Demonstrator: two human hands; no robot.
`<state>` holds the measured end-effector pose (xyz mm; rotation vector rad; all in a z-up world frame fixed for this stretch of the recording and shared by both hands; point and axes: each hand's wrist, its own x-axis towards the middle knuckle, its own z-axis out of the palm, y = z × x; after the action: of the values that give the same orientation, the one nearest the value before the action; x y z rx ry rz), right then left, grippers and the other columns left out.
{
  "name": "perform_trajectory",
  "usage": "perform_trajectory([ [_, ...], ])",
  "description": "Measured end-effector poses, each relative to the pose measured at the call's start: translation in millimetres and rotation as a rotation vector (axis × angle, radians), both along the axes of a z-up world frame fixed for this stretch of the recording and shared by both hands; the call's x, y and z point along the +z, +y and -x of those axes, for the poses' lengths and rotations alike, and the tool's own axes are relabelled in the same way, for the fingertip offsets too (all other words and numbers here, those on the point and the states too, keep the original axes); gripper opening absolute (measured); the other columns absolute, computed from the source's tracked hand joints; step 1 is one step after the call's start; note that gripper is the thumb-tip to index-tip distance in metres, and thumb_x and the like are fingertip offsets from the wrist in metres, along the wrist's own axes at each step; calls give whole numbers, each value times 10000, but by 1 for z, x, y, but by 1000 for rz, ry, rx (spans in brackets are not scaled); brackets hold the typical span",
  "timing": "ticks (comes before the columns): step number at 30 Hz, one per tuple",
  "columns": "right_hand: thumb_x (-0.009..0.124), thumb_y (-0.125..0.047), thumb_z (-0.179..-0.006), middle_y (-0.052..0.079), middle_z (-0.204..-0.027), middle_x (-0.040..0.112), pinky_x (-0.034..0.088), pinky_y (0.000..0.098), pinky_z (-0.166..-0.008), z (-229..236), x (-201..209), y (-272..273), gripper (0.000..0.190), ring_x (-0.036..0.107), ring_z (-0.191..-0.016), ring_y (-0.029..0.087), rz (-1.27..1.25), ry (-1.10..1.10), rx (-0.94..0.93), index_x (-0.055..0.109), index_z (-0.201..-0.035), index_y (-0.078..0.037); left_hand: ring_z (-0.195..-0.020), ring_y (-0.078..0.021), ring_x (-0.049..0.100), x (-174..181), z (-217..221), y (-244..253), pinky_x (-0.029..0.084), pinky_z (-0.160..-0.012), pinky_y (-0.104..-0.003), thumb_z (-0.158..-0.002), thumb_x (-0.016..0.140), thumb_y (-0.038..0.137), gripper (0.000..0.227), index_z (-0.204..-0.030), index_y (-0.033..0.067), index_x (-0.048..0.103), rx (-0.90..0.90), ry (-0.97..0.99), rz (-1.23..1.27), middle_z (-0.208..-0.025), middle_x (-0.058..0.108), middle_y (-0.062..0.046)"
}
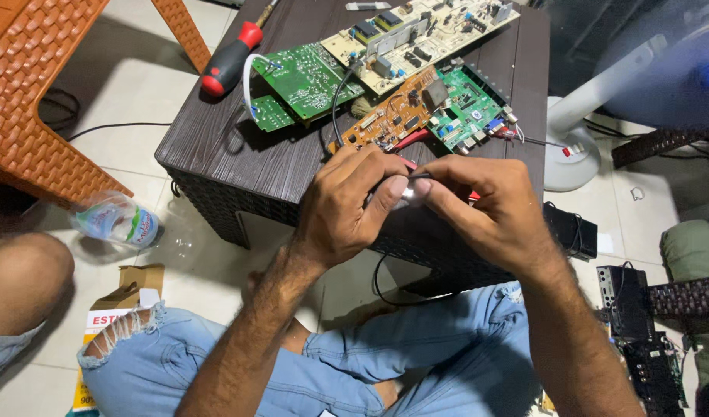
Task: The person sits on the floor and uses a utility knife and pliers to strip the insulation from wires connected to a circuit board. They then use the pliers to bend and adjust the wire ends on the board.
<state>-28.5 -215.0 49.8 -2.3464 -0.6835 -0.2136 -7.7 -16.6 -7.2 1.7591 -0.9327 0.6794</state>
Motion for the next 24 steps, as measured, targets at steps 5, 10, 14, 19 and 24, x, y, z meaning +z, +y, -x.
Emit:
perform_trajectory([
  [5, 603, -167, -1010, 8, -831, 717, 439, 249, -591, 3, 6, 5, 144, 584, -630, 97, 24, 18, 9, 714, -1003, -75, -704, -291, 513, 0, 0, 0, 391, -719, -421, -1112, 369, 230, 329, -914, 38, 549, -3, 5, -16, -830, 572, -76],
  [10, 527, -196, -1028, 48, -699, 706, 435, 206, -436, 2, -3, 8, 238, 570, -483, 101, -303, 432, 29, 635, -880, -44, -748, -319, 552, -1, -3, 6, 398, -752, -426, -1112, 360, 251, 341, -920, 43, 550, -75, 40, -24, -835, 587, -95],
  [14, 570, -197, -982, 154, -626, 641, 334, 217, -355, 0, -7, 14, 254, 483, -402, 138, -696, 698, 80, 634, -879, 27, -733, -245, 515, -4, -3, 9, 389, -760, -375, -1117, 360, 299, 367, -930, 62, 568, -156, 97, 56, -825, 541, -45],
  [19, 542, -136, -924, 187, -470, 531, 366, 211, -278, -3, -24, 21, 230, 459, -274, 121, -965, 738, 193, 601, -849, 73, -677, -314, 575, -11, -8, 10, 524, -745, -399, -1084, 509, 200, 227, -947, 107, 664, -228, 153, 214, -725, 520, -64],
  [24, 501, -91, -941, 189, -430, 474, 387, 229, -225, -5, -39, 17, 252, 424, -236, 106, -1204, 936, 296, 566, -830, 126, -686, -301, 560, -12, -9, 10, 526, -747, -403, -1082, 523, 230, 227, -958, 107, 668, -254, 137, 239, -746, 503, -61],
])
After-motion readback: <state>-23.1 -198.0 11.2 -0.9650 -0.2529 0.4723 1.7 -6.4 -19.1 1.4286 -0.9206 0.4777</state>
